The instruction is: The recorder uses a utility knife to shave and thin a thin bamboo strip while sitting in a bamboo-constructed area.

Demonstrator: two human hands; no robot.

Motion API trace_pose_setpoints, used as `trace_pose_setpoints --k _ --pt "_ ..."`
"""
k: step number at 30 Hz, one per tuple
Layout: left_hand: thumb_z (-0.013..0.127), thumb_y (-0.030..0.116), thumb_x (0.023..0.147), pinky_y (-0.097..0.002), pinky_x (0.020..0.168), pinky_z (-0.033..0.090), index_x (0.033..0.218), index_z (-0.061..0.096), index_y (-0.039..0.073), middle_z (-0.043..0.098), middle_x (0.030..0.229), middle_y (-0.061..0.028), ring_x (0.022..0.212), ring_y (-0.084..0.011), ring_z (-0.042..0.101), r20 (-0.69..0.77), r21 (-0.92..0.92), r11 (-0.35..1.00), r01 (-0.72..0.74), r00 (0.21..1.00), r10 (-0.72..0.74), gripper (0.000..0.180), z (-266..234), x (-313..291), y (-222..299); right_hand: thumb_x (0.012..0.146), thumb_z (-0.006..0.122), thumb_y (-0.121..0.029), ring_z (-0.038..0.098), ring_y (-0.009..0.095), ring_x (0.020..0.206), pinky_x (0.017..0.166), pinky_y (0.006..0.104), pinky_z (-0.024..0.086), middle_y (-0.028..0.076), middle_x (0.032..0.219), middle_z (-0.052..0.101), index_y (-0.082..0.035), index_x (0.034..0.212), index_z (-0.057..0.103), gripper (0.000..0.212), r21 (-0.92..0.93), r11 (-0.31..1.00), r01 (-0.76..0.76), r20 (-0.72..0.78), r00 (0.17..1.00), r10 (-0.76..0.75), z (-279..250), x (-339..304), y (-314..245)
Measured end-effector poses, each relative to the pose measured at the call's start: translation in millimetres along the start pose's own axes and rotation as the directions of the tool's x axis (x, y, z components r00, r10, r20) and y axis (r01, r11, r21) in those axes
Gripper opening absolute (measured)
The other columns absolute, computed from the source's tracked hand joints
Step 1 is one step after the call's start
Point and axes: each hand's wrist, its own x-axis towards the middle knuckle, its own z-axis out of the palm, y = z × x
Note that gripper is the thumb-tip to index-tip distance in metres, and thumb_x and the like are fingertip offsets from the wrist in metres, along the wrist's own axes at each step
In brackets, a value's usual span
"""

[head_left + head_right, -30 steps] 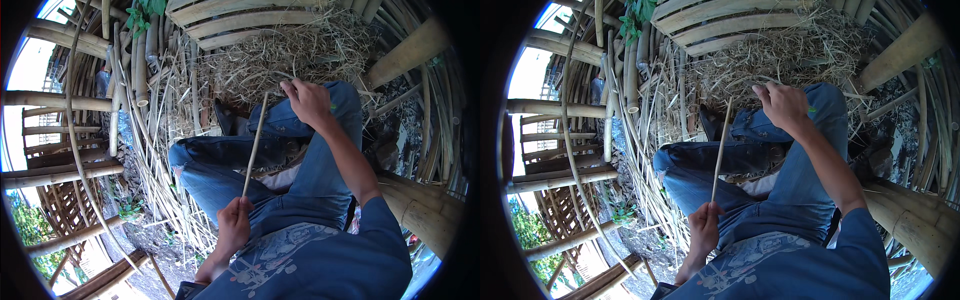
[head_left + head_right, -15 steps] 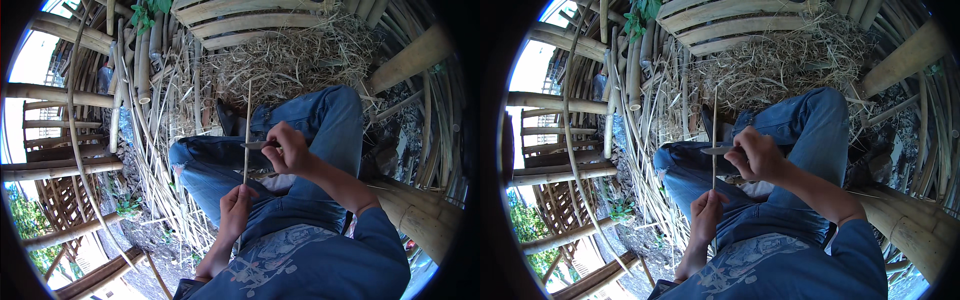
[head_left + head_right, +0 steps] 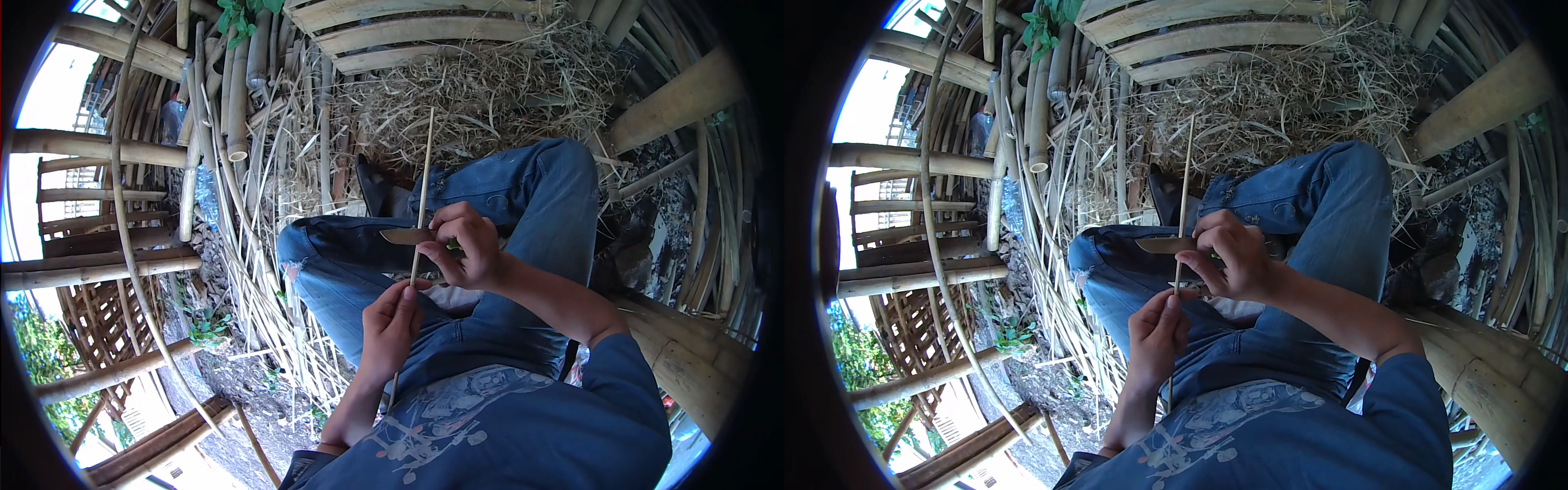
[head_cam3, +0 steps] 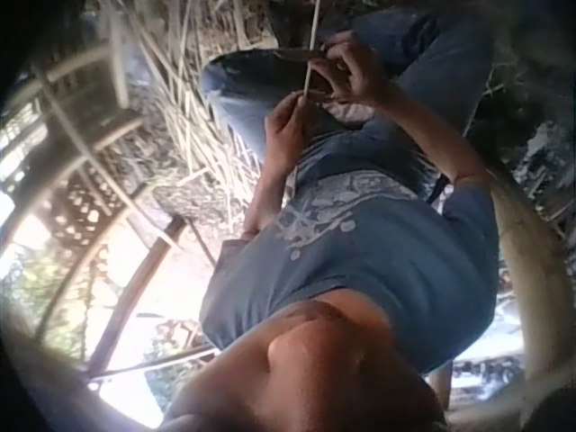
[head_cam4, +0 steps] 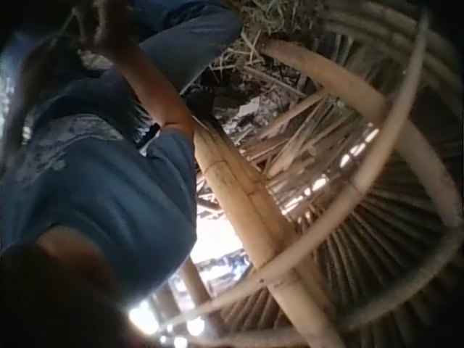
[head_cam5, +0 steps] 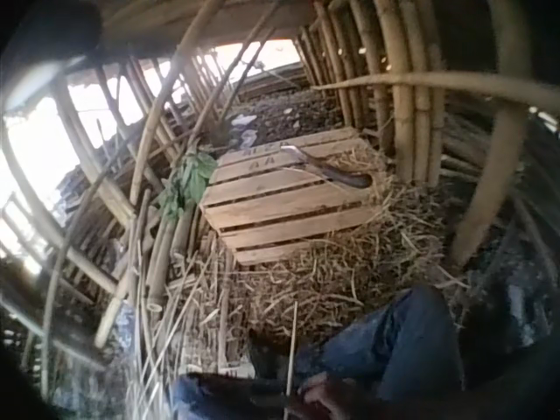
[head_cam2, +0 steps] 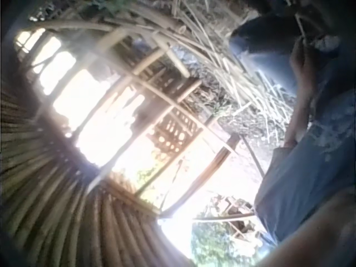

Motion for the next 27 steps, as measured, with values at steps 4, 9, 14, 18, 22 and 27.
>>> trace_pose_setpoints --k 4,9,14,18,22,27 --pt "0.041 0.017 0.104 -0.0199 0.045 0.021 0.115 0.058 -0.002 0.038 0.059 0.0072 0.050 -0.0010 0.029 0.014 0.002 1.000 0.013 1.000 -0.013 0.028 0.2 4.8 1.5 0.081 0.074 -0.011 0.065 0.020 0.067 0.054 0.0290 0.052 0.012 0.085 0.059 -0.002 0.093 0.056 0.024 -0.018 1.000 -0.005 -0.028 1.000 0.005 -1.4 4.2 1.1" --pt "0.041 0.016 0.104 -0.0202 0.045 0.020 0.116 0.058 -0.002 0.037 0.061 0.0081 0.051 -0.0004 0.027 0.008 -0.005 1.000 -0.008 1.000 0.008 0.027 1.2 3.6 -1.4 0.077 0.077 -0.009 0.065 0.018 0.065 0.050 0.0277 0.053 0.011 0.082 0.058 -0.001 0.087 0.058 0.023 -0.052 0.998 0.044 -0.008 0.999 -0.044 -1.5 0.4 5.3" --pt "0.042 0.014 0.104 -0.0189 0.045 0.023 0.117 0.058 -0.004 0.036 0.059 0.0079 0.049 -0.0002 0.029 -0.017 0.106 0.990 -0.093 0.995 0.095 0.028 3.0 2.1 -3.2 0.078 0.078 -0.012 0.059 0.012 0.050 0.040 0.0250 0.046 0.008 0.077 0.059 -0.001 0.075 0.061 0.020 -0.059 0.995 0.086 -0.090 0.992 -0.091 1.2 3.7 6.3" --pt "0.042 0.013 0.103 -0.0190 0.044 0.023 0.117 0.057 -0.005 0.037 0.059 0.0081 0.049 0.0000 0.030 -0.030 0.163 0.981 -0.102 0.994 0.108 0.028 2.8 0.8 -2.9 0.078 0.077 -0.008 0.062 0.015 0.058 0.046 0.0256 0.050 0.009 0.079 0.057 -0.001 0.077 0.058 0.020 -0.056 0.998 0.039 -0.031 0.999 -0.041 -3.3 3.4 1.2" --pt "0.043 0.014 0.103 -0.0193 0.044 0.022 0.116 0.058 -0.006 0.037 0.059 0.0081 0.048 0.0003 0.030 -0.032 0.127 0.988 -0.084 0.996 0.089 0.028 3.2 1.9 -1.2 0.078 0.076 -0.007 0.061 0.016 0.057 0.045 0.0262 0.049 0.009 0.078 0.057 0.000 0.078 0.060 0.018 -0.071 0.997 0.019 -0.041 0.999 -0.022 -3.2 4.6 0.6" --pt "0.043 0.015 0.103 -0.0193 0.042 0.022 0.116 0.058 -0.006 0.036 0.058 0.0079 0.046 0.0002 0.029 -0.033 0.085 0.996 -0.021 0.999 0.024 0.029 2.0 2.2 1.8 0.078 0.076 -0.008 0.061 0.016 0.056 0.045 0.0263 0.049 0.009 0.077 0.057 0.000 0.078 0.060 0.018 -0.092 0.996 0.016 -0.051 0.999 -0.020 -2.9 4.7 1.5"
